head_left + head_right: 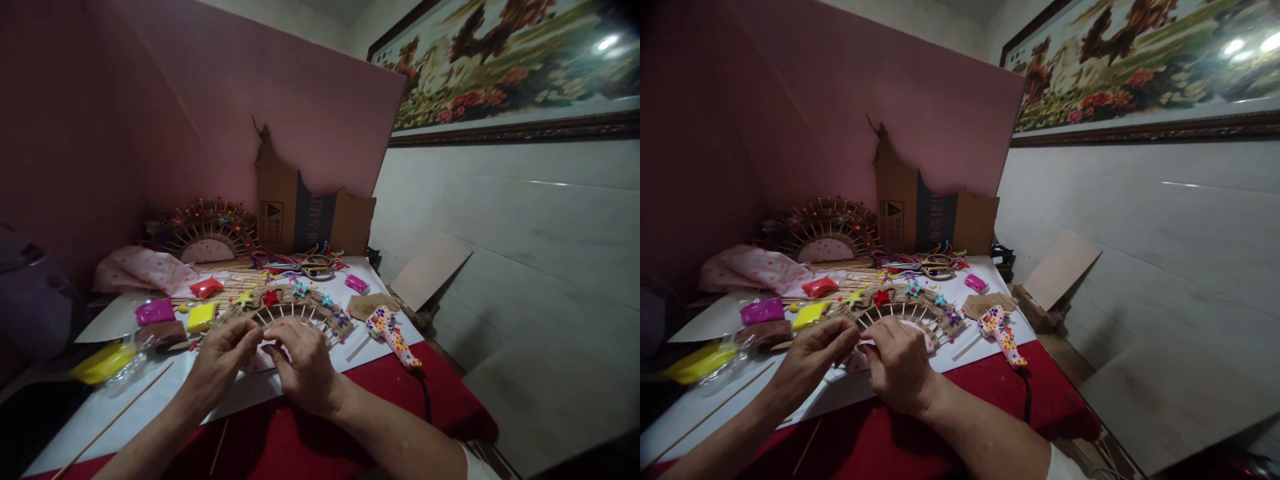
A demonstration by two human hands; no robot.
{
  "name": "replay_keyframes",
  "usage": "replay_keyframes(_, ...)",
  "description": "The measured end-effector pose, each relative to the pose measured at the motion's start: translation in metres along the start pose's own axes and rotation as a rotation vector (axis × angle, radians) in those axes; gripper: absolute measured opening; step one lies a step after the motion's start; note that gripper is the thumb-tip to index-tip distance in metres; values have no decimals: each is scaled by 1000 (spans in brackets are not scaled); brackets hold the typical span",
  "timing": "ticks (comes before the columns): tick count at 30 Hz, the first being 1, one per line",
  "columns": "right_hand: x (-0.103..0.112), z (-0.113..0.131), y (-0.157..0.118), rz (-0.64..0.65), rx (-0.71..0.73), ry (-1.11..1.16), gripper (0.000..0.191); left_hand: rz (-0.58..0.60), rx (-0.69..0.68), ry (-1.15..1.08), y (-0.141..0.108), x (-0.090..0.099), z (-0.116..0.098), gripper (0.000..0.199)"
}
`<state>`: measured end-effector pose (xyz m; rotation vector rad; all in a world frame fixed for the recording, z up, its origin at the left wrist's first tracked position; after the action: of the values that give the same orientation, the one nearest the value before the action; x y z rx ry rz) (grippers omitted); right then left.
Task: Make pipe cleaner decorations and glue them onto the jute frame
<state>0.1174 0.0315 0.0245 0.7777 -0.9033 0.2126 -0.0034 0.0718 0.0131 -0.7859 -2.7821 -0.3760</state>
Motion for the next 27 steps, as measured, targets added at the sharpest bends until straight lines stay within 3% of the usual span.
replay_keyframes(10,-2,-3,-4,-68,4,123,9,7,51,-158,-3,-8,4,41)
replay_keyframes(19,0,0,-8,-85,45,183,20,44,145,-280,-4,-11,9,24)
replay_keyframes(27,-1,3,-9,-75,76,272,29,25,5,-225,-7,-7,4,18)
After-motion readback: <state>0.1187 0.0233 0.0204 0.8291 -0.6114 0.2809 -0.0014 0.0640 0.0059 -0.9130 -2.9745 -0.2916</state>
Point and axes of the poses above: each hand's wrist, its own y-axis towards the middle knuckle, its own x-axis out of the back of the hand, z = x × y, the point moved 6 cm from there along y, towards the middle knuckle, and after that the axes turned 15 degrees about z, right-handed, at the moved point
